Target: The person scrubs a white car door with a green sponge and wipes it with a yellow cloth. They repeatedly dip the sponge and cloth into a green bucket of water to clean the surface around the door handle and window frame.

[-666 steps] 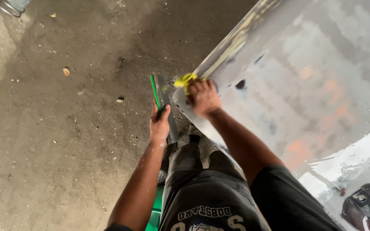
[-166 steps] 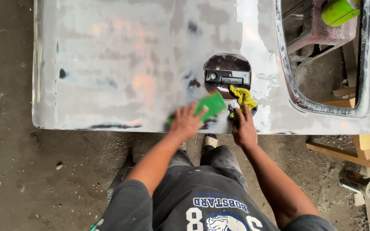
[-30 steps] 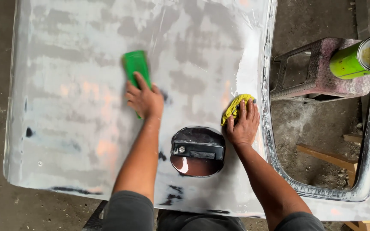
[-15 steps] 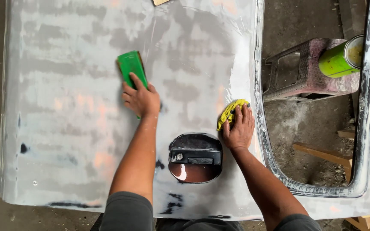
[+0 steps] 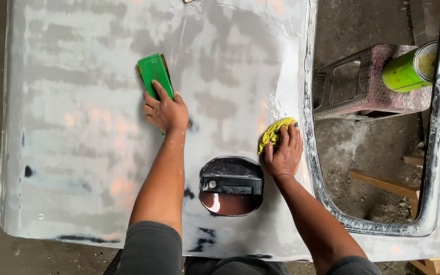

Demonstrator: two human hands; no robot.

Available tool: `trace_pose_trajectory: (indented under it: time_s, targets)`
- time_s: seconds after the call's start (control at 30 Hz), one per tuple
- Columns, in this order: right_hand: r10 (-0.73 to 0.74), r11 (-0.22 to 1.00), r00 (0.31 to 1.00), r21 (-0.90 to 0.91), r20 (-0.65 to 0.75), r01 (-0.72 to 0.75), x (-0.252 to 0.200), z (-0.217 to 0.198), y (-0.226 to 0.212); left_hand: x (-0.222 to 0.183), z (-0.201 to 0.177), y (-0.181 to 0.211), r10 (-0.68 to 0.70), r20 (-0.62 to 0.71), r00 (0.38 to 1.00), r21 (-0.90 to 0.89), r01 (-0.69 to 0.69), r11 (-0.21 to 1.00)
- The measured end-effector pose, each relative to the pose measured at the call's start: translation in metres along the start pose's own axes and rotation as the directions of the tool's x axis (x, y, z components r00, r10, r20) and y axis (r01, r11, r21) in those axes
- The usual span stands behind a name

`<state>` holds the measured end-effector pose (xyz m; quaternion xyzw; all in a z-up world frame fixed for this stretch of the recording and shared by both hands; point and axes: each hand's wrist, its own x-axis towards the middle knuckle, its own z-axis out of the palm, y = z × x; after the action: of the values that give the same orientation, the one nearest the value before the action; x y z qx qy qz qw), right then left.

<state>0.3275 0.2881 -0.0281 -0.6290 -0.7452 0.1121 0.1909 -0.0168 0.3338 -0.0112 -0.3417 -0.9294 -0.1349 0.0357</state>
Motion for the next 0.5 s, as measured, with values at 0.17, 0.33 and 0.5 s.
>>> trace_pose_trajectory:
  time_s: [0.17, 0.33, 0.5]
  targets:
    - [-0.002, 1.000, 1.000, -0.004, 0.003, 0.002, -0.002, 0.001, 0.000, -0.082, -0.004, 0.063, 0.412, 0.191, 0.891, -0.002, -0.419, 0.908]
    - [-0.007, 1.000, 0.999, 0.004, -0.043, 0.007, -0.004, 0.010, 0.008, -0.111, 0.000, 0.074, 0.913, 0.206, 0.352, -0.355, -0.842, 0.405]
    - [0.001, 1.000, 1.000, 0.019, -0.024, -0.001, -0.001, 0.002, 0.001, -0.012, 0.035, 0.026, 0.396, -0.015, 0.918, -0.102, -0.396, 0.913]
